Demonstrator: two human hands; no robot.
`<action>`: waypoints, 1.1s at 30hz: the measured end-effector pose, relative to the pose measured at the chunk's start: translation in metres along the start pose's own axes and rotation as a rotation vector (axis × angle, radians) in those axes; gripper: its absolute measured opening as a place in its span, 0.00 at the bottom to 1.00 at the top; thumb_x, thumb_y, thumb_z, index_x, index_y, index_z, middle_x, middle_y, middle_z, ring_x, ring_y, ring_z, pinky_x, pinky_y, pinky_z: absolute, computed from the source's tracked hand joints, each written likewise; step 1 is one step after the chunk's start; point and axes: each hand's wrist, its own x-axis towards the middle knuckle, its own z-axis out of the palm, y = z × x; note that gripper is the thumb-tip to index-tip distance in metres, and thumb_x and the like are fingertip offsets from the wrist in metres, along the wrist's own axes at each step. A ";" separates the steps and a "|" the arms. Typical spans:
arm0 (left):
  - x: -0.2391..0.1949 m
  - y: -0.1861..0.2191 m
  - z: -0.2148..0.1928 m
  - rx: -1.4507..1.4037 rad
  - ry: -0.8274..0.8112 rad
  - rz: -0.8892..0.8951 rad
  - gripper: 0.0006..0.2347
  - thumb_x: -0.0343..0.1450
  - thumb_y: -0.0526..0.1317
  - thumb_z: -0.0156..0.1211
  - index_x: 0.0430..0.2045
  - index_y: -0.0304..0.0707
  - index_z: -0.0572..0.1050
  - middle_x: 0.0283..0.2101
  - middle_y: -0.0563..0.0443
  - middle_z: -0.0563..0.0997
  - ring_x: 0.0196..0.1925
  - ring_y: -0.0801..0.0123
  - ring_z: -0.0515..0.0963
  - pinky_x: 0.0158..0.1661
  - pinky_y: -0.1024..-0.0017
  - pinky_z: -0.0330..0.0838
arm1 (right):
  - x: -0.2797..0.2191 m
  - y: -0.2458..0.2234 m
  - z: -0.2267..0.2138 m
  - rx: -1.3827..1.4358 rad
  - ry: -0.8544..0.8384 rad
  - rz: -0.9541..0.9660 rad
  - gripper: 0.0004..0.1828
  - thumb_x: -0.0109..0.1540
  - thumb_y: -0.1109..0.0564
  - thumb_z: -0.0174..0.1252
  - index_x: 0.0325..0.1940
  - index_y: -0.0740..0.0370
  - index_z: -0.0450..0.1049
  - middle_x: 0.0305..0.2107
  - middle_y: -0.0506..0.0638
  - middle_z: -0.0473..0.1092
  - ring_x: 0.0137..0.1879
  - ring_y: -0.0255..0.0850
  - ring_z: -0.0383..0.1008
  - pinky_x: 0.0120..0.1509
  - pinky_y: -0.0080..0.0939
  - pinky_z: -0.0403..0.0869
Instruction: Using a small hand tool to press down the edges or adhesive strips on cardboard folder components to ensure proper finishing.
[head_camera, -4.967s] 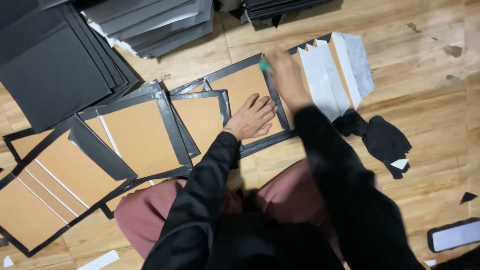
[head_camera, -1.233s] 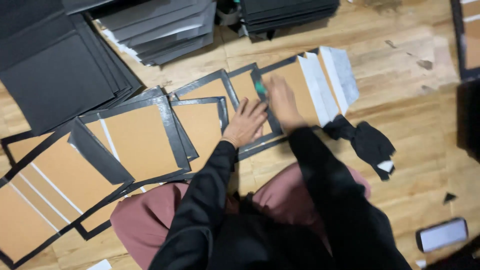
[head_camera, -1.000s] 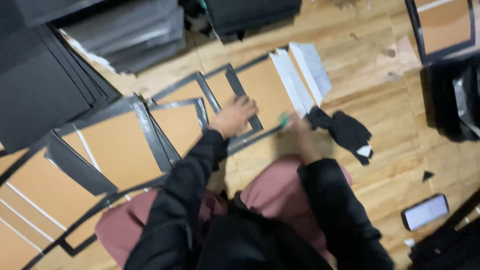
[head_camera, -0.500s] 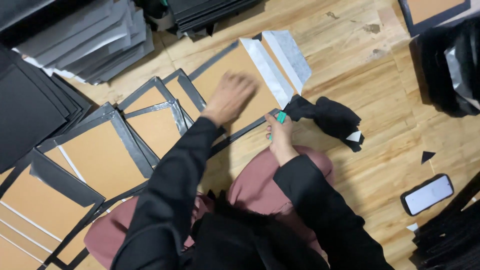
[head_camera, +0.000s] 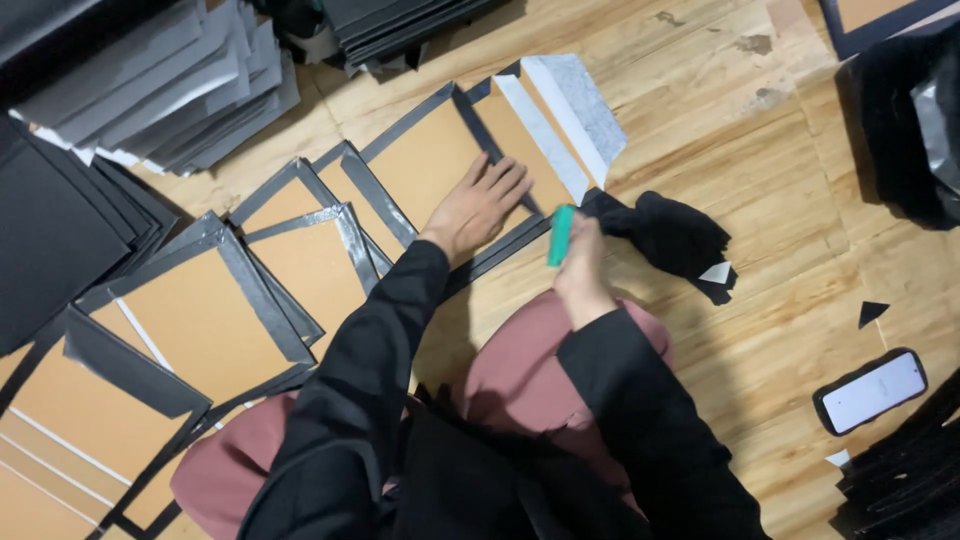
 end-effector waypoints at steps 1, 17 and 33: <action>-0.013 0.001 0.003 -0.092 -0.054 -0.030 0.20 0.67 0.42 0.43 0.55 0.43 0.57 0.59 0.47 0.59 0.62 0.59 0.56 0.58 0.56 0.49 | -0.006 -0.011 -0.004 -0.254 -0.056 -0.177 0.07 0.49 0.50 0.50 0.23 0.55 0.64 0.19 0.45 0.61 0.27 0.35 0.62 0.31 0.30 0.59; -0.050 -0.003 0.009 -0.142 0.270 -0.089 0.12 0.65 0.38 0.50 0.39 0.34 0.72 0.36 0.50 0.74 0.47 0.61 0.71 0.49 0.67 0.63 | 0.071 -0.009 0.181 -1.183 -0.562 -1.666 0.14 0.48 0.66 0.57 0.36 0.56 0.71 0.28 0.52 0.66 0.36 0.52 0.65 0.34 0.50 0.65; -0.042 -0.004 0.010 -0.070 0.047 -0.180 0.25 0.62 0.39 0.40 0.57 0.50 0.55 0.59 0.52 0.60 0.64 0.59 0.53 0.60 0.48 0.38 | 0.015 -0.023 -0.014 -1.467 -0.939 -1.517 0.06 0.50 0.60 0.53 0.31 0.55 0.66 0.27 0.47 0.63 0.37 0.45 0.66 0.38 0.42 0.68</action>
